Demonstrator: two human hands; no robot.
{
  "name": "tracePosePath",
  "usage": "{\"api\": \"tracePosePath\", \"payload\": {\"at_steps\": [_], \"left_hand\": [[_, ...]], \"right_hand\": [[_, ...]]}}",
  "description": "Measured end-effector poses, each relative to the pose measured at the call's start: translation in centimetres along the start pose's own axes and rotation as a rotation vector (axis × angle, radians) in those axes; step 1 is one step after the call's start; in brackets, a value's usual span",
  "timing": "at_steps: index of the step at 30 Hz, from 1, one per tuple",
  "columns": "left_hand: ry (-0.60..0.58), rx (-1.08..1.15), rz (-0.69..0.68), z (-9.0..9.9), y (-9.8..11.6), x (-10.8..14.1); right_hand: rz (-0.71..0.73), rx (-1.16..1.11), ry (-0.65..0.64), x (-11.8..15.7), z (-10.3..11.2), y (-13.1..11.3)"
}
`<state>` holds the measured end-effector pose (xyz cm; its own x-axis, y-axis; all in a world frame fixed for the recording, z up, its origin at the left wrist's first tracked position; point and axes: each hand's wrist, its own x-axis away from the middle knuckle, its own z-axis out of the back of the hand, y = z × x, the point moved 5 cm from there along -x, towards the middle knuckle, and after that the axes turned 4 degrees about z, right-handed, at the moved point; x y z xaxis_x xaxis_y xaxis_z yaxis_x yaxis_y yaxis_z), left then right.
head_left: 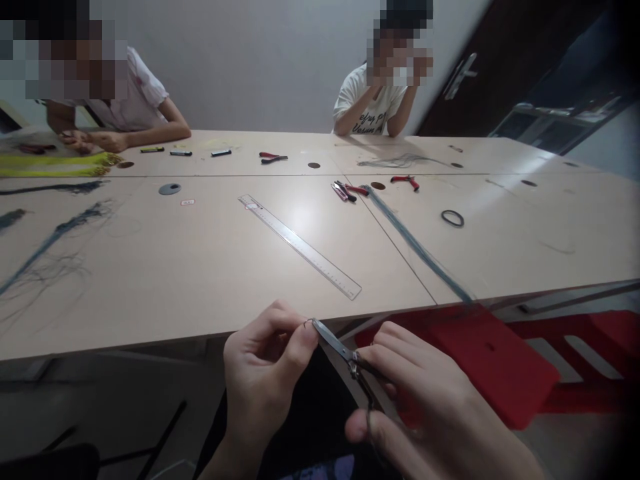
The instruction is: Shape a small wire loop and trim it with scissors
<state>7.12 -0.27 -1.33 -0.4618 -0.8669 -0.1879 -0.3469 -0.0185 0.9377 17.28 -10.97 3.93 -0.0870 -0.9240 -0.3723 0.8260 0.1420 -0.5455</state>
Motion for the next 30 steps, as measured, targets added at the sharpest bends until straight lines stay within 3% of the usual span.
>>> {"api": "tracePosePath", "payload": {"at_steps": [30], "left_hand": [[0.001, 0.034, 0.049, 0.04, -0.34, 0.0]], "right_hand": [[0.011, 0.005, -0.011, -0.09, -0.24, 0.03]]}}
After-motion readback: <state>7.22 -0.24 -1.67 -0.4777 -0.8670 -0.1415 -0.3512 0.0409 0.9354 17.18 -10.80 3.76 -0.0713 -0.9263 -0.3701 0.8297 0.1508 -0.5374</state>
